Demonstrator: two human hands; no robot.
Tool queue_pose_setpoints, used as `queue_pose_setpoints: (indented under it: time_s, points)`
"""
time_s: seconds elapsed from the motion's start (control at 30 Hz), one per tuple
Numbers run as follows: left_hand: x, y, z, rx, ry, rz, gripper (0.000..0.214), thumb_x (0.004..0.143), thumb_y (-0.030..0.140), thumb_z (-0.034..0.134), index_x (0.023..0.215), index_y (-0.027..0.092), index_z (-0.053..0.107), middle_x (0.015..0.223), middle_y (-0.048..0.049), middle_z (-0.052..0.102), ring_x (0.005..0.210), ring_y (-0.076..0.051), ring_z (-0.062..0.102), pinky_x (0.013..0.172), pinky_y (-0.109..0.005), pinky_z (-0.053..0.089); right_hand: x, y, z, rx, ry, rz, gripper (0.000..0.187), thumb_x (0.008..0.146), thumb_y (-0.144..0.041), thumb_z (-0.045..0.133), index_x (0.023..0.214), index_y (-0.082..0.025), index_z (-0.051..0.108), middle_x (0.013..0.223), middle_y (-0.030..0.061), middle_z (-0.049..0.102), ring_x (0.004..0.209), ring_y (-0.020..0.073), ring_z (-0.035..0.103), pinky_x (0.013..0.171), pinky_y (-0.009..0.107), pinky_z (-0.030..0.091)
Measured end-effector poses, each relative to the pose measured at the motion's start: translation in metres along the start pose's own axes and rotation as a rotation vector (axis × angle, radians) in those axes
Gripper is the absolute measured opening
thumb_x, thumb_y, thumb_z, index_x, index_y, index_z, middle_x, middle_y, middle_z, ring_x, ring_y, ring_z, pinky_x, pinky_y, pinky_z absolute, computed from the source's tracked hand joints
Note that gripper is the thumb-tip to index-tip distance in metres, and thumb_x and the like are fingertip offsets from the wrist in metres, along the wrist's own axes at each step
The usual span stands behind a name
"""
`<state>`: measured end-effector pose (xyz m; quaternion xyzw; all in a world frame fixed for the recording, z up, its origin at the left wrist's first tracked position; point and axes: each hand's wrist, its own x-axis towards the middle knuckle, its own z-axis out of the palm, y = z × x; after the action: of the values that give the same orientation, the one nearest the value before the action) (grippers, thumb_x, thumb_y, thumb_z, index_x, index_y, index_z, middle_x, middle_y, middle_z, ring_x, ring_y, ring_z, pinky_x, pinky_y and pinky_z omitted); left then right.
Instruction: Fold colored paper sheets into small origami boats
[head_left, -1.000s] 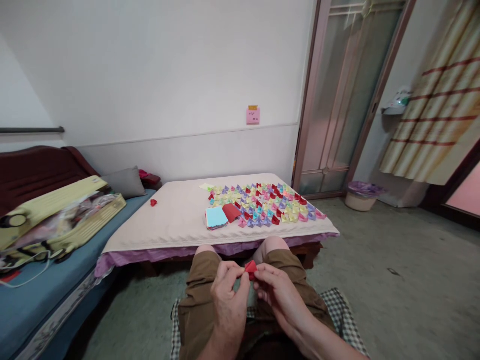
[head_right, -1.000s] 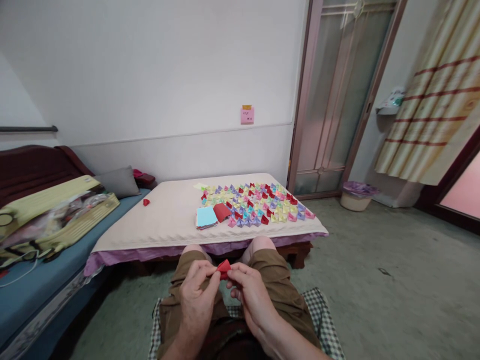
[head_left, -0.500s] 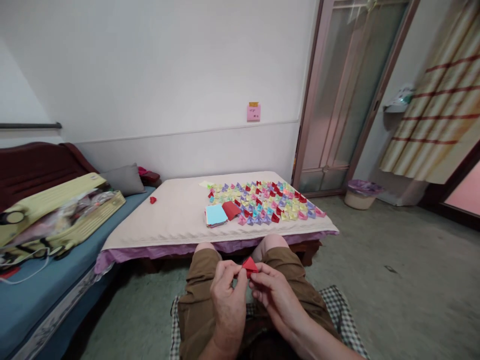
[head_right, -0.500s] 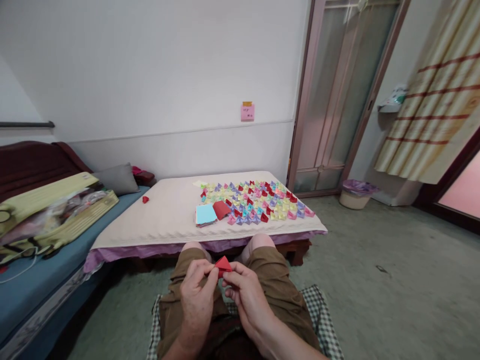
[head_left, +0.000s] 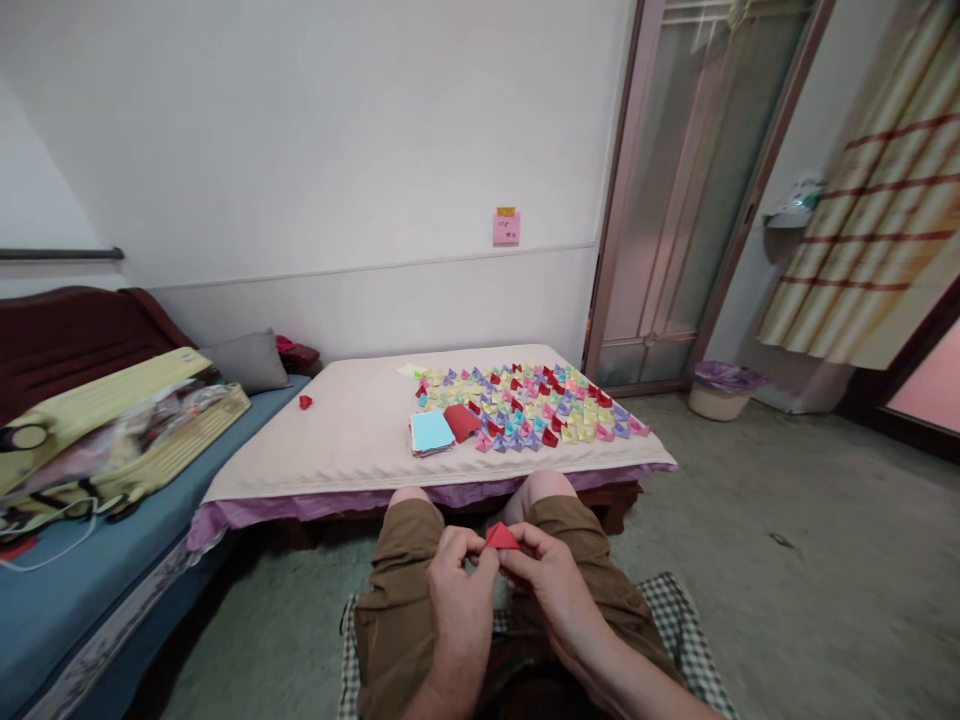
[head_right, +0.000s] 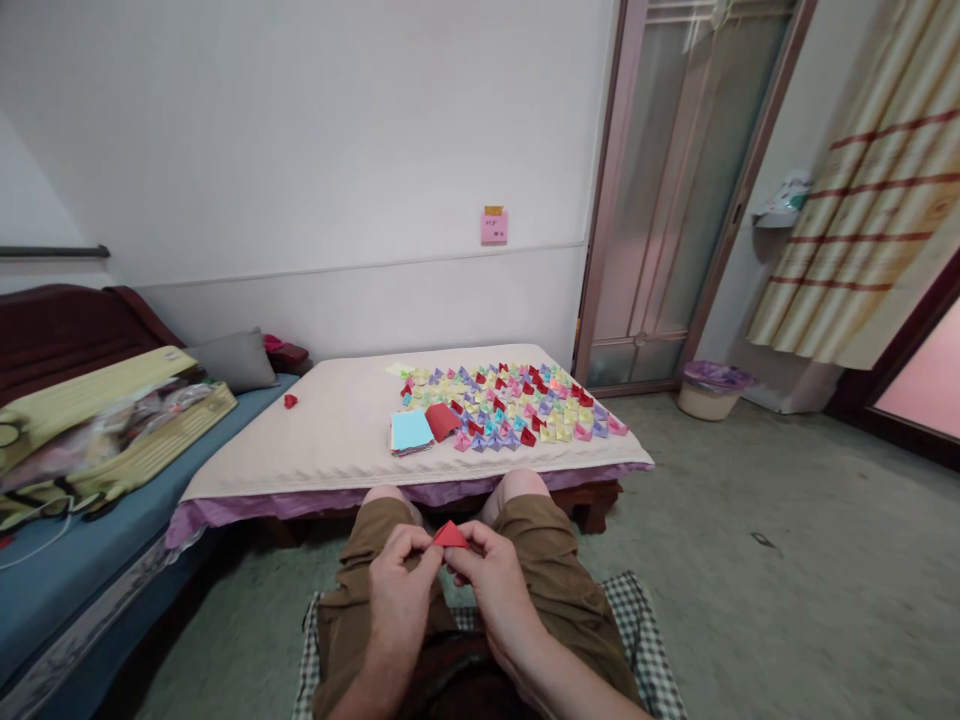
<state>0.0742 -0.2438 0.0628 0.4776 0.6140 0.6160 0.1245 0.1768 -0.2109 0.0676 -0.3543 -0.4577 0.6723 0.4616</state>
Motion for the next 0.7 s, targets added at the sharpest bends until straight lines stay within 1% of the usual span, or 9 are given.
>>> queue_pose_setpoints:
  time_s: [0.07,0.17,0.27,0.33,0.4,0.57,0.7]
  points:
    - [0.0012,-0.0017,-0.0001,-0.005,-0.015,-0.022,0.017,0.067,0.009,0.054,0.052,0.018,0.053,0.059,0.0019,0.052,0.058,-0.014,0.050,0.057,-0.023,0.039,0.0014,-0.0002,-0.0006,-0.052,-0.010,-0.044,0.008,0.061,-0.013,0.068,0.069,-0.015,0.068,0.062,-0.0028,0.060,0.058,0.0106,0.045,0.054,0.020,0.035]
    - [0.0018,-0.0037,0.0007,-0.001,-0.013,-0.027,0.017,0.067,0.010,0.054,0.052,0.018,0.054,0.059,0.0017,0.052,0.059,-0.014,0.050,0.058,-0.023,0.038,0.0031,0.0003,-0.0008,-0.074,-0.027,-0.090,0.014,0.056,-0.010,0.067,0.069,-0.015,0.068,0.065,-0.0029,0.062,0.063,0.0129,0.050,0.060,0.022,0.038]
    - [0.0015,-0.0047,0.0012,0.002,-0.005,-0.029,0.018,0.068,0.011,0.054,0.051,0.018,0.053,0.059,0.0017,0.051,0.058,-0.014,0.049,0.057,-0.023,0.038,0.0042,0.0024,-0.0015,-0.081,-0.025,-0.096,0.021,0.055,-0.006,0.060,0.072,-0.016,0.068,0.065,-0.0033,0.063,0.063,0.0134,0.051,0.060,0.022,0.038]
    - [0.0012,-0.0047,0.0010,0.003,0.001,-0.029,0.019,0.069,0.012,0.055,0.051,0.018,0.053,0.058,0.0019,0.051,0.057,-0.013,0.049,0.057,-0.023,0.037,0.0045,0.0040,-0.0024,-0.096,-0.010,-0.088,0.024,0.056,-0.006,0.057,0.074,-0.016,0.068,0.065,-0.0032,0.062,0.063,0.0139,0.051,0.058,0.022,0.037]
    - [0.0010,-0.0042,0.0005,0.004,0.009,-0.029,0.019,0.069,0.012,0.055,0.051,0.018,0.053,0.058,0.0023,0.051,0.056,-0.013,0.048,0.056,-0.023,0.037,0.0043,0.0053,-0.0032,-0.104,0.002,-0.076,0.023,0.058,-0.008,0.056,0.075,-0.016,0.068,0.065,-0.0026,0.063,0.064,0.0148,0.052,0.058,0.023,0.037]
    - [0.0023,-0.0027,-0.0012,0.003,0.040,-0.025,0.020,0.070,0.013,0.056,0.051,0.018,0.053,0.057,0.0024,0.051,0.056,-0.013,0.049,0.056,-0.022,0.037,0.0004,0.0040,-0.0027,-0.079,0.030,-0.068,0.016,0.062,-0.014,0.061,0.077,-0.017,0.067,0.068,-0.0003,0.065,0.065,0.0159,0.053,0.057,0.023,0.038]
    - [0.0042,-0.0011,-0.0031,0.001,0.056,-0.016,0.019,0.069,0.012,0.058,0.051,0.018,0.055,0.057,0.0025,0.052,0.056,-0.013,0.049,0.056,-0.022,0.038,-0.0035,-0.0002,-0.0016,-0.009,0.059,-0.044,0.014,0.069,-0.022,0.063,0.081,-0.017,0.067,0.068,0.0016,0.066,0.064,0.0164,0.054,0.056,0.024,0.040]
